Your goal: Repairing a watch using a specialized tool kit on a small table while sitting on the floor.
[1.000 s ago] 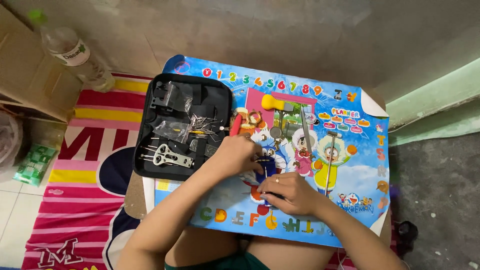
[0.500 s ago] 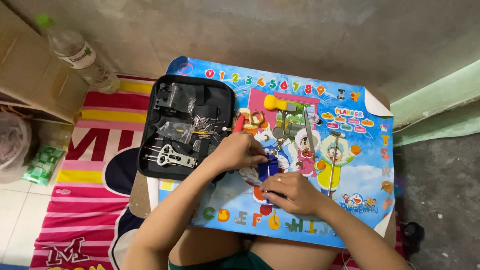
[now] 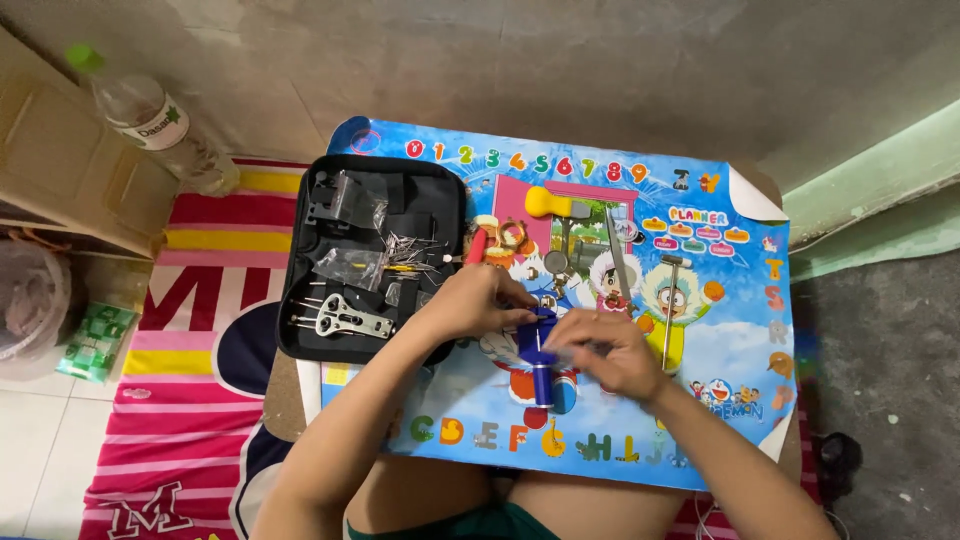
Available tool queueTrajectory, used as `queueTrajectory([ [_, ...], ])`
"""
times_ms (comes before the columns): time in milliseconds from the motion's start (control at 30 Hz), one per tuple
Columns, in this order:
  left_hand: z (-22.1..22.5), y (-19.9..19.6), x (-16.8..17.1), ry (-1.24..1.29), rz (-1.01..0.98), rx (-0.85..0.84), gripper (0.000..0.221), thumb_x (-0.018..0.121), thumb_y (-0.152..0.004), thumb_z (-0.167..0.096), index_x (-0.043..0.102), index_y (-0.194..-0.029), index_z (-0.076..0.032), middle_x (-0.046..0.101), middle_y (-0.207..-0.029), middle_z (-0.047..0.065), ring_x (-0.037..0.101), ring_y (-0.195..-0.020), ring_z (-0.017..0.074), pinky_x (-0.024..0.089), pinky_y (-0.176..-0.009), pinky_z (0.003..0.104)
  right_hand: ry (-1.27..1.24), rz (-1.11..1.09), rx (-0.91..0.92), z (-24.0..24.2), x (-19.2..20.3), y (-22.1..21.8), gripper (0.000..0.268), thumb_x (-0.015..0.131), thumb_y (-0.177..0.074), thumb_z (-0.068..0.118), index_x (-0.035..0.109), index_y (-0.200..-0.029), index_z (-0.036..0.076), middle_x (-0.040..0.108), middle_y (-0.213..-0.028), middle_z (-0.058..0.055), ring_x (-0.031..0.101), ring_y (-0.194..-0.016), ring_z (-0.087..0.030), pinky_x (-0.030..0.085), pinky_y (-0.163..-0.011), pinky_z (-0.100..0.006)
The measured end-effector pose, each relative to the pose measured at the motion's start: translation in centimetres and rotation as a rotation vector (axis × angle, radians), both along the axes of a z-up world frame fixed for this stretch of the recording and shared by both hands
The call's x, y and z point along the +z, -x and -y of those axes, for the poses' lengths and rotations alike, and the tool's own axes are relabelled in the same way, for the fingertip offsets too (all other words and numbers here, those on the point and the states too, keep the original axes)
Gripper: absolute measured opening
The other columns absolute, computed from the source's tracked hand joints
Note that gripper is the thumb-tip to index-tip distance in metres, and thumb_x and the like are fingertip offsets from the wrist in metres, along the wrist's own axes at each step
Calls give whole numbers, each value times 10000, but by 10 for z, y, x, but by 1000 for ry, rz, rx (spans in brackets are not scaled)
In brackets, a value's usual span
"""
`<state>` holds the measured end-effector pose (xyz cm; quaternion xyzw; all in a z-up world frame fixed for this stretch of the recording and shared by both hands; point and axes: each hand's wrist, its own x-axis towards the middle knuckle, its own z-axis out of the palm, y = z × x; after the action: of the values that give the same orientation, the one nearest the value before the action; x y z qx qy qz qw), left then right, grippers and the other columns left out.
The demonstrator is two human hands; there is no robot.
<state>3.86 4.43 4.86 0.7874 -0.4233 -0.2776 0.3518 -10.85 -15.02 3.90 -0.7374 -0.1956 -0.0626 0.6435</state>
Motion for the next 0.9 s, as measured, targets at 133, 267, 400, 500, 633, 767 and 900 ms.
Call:
queueTrajectory([
  [133, 0, -2, -8, 15, 9, 1, 217, 787, -834, -304, 830, -1011, -187, 790, -906, 118, 742, -909, 357, 578, -748, 460, 108, 94, -377, -3, -10, -4, 126, 695, -946, 84, 790, -934, 2, 733, -801, -114, 664, -576, -143, 574, -536, -266],
  [267, 0, -1, -5, 11, 8, -16, 216, 775, -842, -322, 829, -1003, -187, 789, -899, 123, 744, -909, 367, 581, -739, 468, 58, 83, -482, -17, -16, -10, 87, 719, -919, -5, 774, -973, -45, 753, -801, -145, 743, -611, -192, 616, -555, -284],
  [400, 0, 0, -3, 18, 9, -22, 211, 769, -857, -301, 829, -1025, -188, 791, -900, 122, 749, -903, 354, 584, -746, 451, 29, 96, -483, -21, -16, -12, 115, 692, -940, 0, 769, -991, -68, 764, -822, -164, 765, -634, -228, 642, -557, -317],
  [500, 1, -4, -16, 26, 53, -32, 216, 774, -831, -334, 828, -1004, -217, 784, -903, 128, 734, -910, 400, 582, -730, 489, 26, 164, -504, -26, -11, -14, 85, 695, -943, -19, 762, -979, -57, 740, -785, -148, 735, -603, -193, 603, -527, -302],
  [633, 1, -3, -17, 33, 50, -35, 213, 773, -839, -337, 830, -1009, -223, 784, -902, 131, 736, -903, 398, 583, -733, 482, 75, 167, -502, -26, -10, -14, 73, 710, -924, -37, 767, -964, -59, 740, -786, -150, 749, -604, -198, 604, -516, -302],
  [767, 0, -3, -16, 33, 43, -22, 203, 778, -840, -321, 833, -1009, -222, 785, -895, 120, 747, -892, 366, 583, -733, 452, 85, 170, -515, -28, -8, -13, 76, 708, -925, -35, 774, -960, -49, 741, -782, -145, 743, -593, -192, 600, -517, -298],
  [900, 0, -2, -16, 46, 37, -26, 198, 782, -837, -298, 836, -998, -197, 783, -886, 133, 748, -878, 365, 585, -724, 447, 78, 169, -520, -29, -10, -13, 84, 706, -928, -33, 778, -967, -50, 735, -768, -138, 745, -602, -199, 595, -530, -301],
])
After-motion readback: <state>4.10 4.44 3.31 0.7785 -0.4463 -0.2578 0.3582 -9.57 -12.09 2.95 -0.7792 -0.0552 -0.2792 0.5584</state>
